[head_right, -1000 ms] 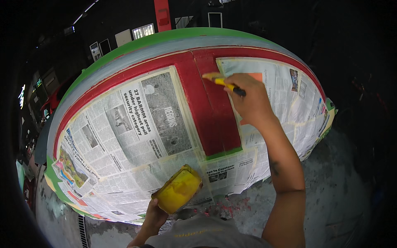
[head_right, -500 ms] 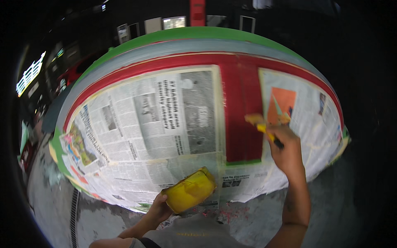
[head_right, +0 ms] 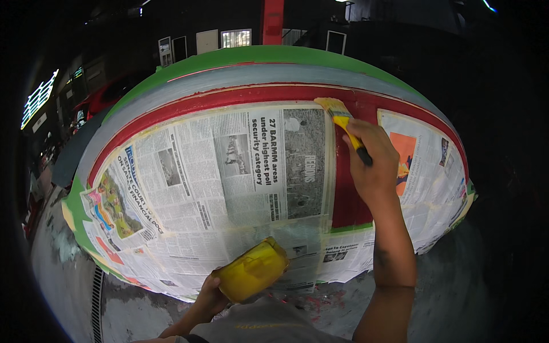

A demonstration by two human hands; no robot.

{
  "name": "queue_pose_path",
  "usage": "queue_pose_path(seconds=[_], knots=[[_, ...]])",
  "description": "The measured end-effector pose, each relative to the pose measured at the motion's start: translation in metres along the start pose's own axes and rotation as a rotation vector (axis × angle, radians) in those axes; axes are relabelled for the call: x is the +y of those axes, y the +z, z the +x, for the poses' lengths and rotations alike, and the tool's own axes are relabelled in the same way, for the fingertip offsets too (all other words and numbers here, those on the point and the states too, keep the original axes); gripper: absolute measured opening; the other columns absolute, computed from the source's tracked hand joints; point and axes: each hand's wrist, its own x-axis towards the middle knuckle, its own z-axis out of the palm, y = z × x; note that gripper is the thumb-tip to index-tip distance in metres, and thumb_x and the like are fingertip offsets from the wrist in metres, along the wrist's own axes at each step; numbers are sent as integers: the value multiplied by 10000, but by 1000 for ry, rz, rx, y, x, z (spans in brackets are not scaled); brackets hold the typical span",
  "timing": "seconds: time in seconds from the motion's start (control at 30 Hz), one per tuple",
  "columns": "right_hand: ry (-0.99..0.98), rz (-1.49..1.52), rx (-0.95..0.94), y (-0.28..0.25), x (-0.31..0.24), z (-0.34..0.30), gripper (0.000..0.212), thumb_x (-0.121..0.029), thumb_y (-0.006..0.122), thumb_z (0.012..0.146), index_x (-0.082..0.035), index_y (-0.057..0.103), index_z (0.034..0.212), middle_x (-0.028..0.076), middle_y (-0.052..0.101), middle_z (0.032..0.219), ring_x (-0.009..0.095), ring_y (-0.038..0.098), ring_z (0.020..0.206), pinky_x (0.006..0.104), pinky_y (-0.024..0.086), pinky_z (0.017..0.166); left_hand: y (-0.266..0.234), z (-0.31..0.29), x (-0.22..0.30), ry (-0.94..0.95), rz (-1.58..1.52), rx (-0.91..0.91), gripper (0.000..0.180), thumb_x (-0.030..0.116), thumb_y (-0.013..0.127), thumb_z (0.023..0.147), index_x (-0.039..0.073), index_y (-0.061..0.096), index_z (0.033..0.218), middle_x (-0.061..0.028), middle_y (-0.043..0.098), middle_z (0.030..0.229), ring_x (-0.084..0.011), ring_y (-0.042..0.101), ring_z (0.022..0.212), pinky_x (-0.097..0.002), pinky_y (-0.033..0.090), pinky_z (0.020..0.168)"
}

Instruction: The person paints a red stripe along the rear of a car using a small brush and a yellow paint container. The car is masked with newspaper and tape. The person repeatedly dips the brush into the container and applies paint along the curved edge of the trunk.

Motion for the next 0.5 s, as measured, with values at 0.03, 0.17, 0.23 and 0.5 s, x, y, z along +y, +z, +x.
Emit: queue_pose_path(seconds=[0.03,0.17,0.23,0.5], knots=[[18,3,16,12,1,9,271,64,827,929,5,747,1181,194,807,1224,352,795,1115,431,626,960,-6,-6,9,6,7,24,674,393,826,962,-4,529,1418,-167,652,1352,-305,694,1247,-507,620,1024],[135,-24,-44,38,-10,17,247,40,814,957,6,750,1193,206,805,1203,358,797,1103,415,626,949,-32,-28,37,42,52,61,673,383,835,939,3,542,1410,-153,665,1326,-287,702,1202,-496,626,972],[151,-16,-39,39,-23,12,228,27,808,973,7,753,1193,206,807,1185,361,798,1084,418,626,935,-44,-36,46,57,76,80,679,385,835,931,1,547,1411,-150,667,1322,-278,701,1194,-488,622,975],[215,68,-70,73,-92,24,214,39,805,974,27,744,1178,204,801,1181,336,800,1096,377,615,973,-80,-50,76,94,30,39,685,398,827,938,-28,556,1402,-160,678,1327,-277,695,1219,-478,597,1038]])
